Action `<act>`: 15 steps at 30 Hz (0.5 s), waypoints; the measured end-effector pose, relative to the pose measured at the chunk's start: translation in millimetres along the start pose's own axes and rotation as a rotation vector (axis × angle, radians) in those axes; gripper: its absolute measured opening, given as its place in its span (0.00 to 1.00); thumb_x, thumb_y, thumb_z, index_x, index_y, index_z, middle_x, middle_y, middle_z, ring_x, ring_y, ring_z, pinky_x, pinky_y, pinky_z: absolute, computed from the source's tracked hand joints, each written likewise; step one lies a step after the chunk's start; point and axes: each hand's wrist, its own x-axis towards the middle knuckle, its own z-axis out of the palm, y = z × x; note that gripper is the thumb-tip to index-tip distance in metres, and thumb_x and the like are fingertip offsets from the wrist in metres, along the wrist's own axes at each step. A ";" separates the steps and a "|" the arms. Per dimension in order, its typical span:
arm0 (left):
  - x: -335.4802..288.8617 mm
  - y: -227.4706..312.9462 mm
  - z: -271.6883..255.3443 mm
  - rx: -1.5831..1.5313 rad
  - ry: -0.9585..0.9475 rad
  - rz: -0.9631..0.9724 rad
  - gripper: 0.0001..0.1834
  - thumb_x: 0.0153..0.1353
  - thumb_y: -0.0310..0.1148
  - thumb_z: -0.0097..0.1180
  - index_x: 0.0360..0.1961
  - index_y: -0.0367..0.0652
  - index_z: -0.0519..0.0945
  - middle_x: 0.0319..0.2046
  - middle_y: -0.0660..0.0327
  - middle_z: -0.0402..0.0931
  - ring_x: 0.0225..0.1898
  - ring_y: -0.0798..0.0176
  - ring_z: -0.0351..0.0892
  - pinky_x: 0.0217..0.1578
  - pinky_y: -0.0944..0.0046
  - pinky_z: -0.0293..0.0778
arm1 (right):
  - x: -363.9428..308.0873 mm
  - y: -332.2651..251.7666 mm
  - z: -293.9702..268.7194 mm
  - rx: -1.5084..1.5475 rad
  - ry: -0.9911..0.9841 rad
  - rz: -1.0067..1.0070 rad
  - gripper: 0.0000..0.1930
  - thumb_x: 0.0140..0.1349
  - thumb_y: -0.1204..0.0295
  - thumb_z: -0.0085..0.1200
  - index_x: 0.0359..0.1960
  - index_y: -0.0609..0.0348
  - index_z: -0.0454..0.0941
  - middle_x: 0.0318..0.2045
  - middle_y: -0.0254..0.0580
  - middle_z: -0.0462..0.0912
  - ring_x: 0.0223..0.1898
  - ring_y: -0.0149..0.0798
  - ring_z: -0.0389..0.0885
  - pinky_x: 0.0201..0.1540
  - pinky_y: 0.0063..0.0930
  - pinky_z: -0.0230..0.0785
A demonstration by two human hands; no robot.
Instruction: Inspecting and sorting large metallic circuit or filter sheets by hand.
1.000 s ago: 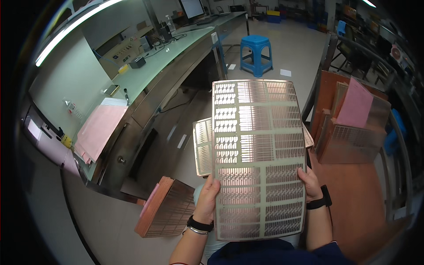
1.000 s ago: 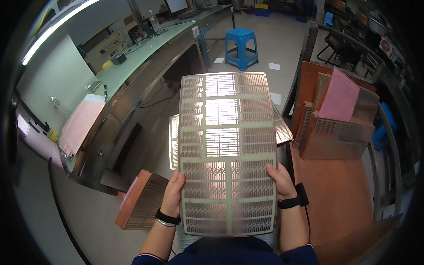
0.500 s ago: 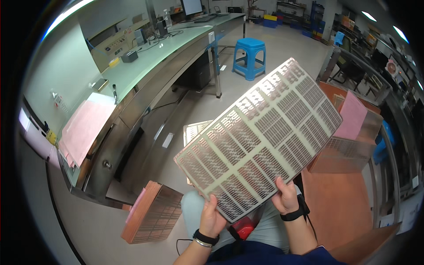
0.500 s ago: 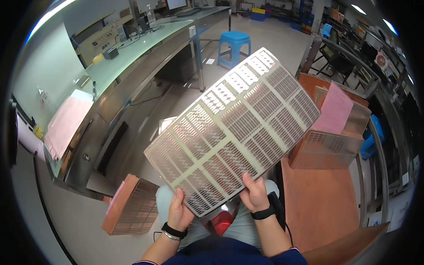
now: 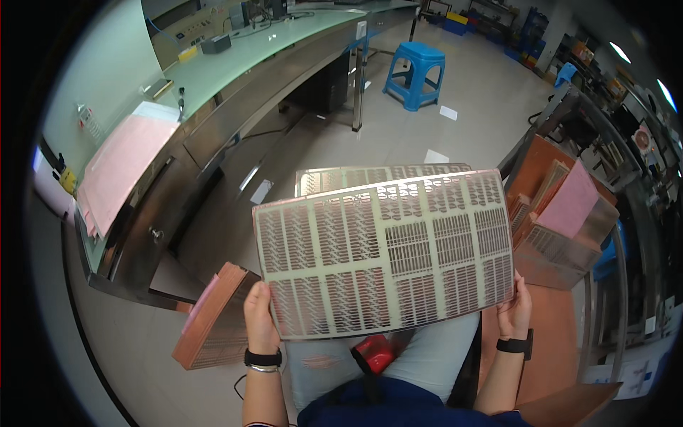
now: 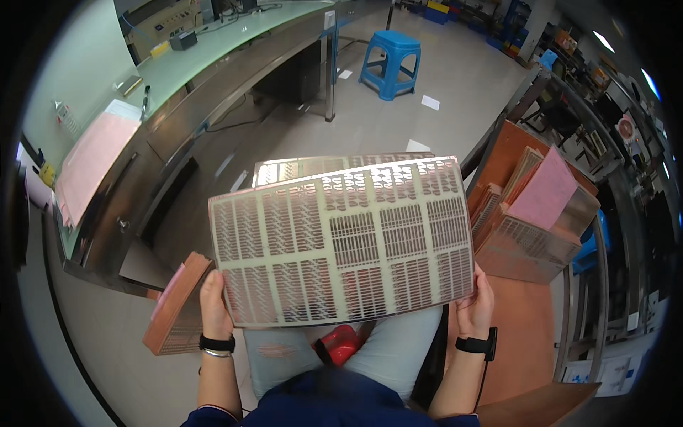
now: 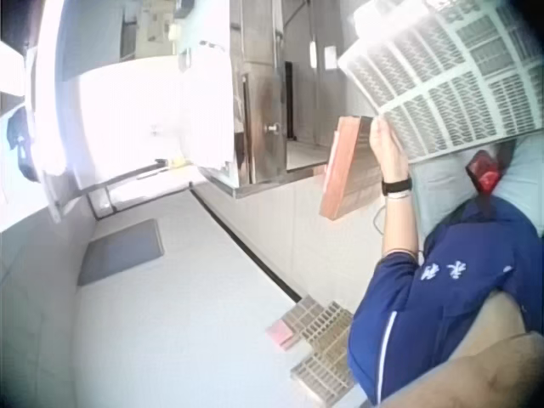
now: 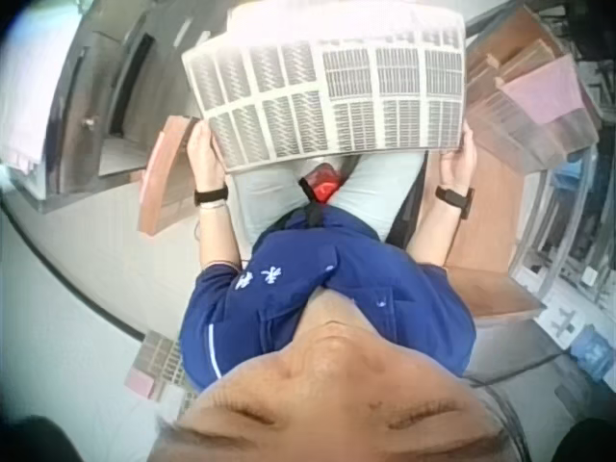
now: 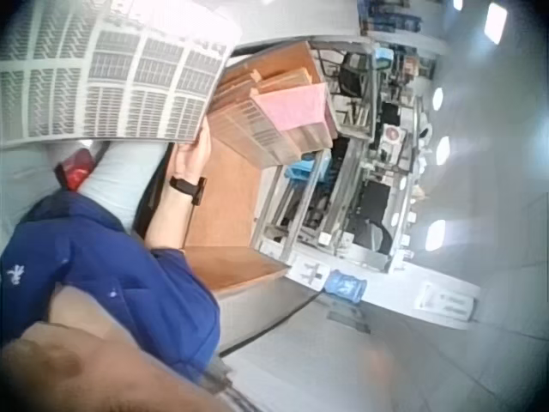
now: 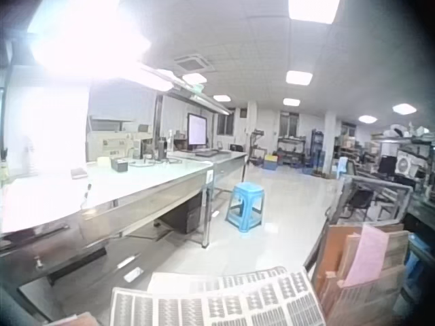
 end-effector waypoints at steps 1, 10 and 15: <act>0.9 3.4 0.4 0.043 0.026 0.011 0.14 0.68 0.36 0.43 0.36 0.36 0.76 0.33 0.63 0.78 0.33 0.72 0.75 0.37 0.71 0.72 | -1.4 -1.1 -1.9 -0.009 0.008 0.009 0.21 0.70 0.66 0.33 0.57 0.70 0.62 0.50 0.46 0.74 0.50 0.36 0.75 0.52 0.30 0.71; 15.0 -6.3 -19.8 0.162 0.063 -0.029 0.13 0.67 0.32 0.44 0.42 0.33 0.76 0.36 0.61 0.78 0.35 0.72 0.75 0.39 0.72 0.71 | -5.0 1.6 -7.7 -0.340 0.001 0.075 0.19 0.68 0.69 0.40 0.53 0.73 0.67 0.46 0.44 0.77 0.44 0.30 0.76 0.48 0.22 0.68; 17.9 -7.3 -24.9 0.283 0.036 -0.032 0.13 0.66 0.30 0.44 0.44 0.31 0.75 0.39 0.59 0.77 0.39 0.71 0.74 0.42 0.71 0.70 | -7.5 0.0 -7.8 -0.376 -0.002 0.106 0.17 0.67 0.71 0.40 0.53 0.70 0.68 0.45 0.43 0.77 0.43 0.29 0.76 0.47 0.21 0.69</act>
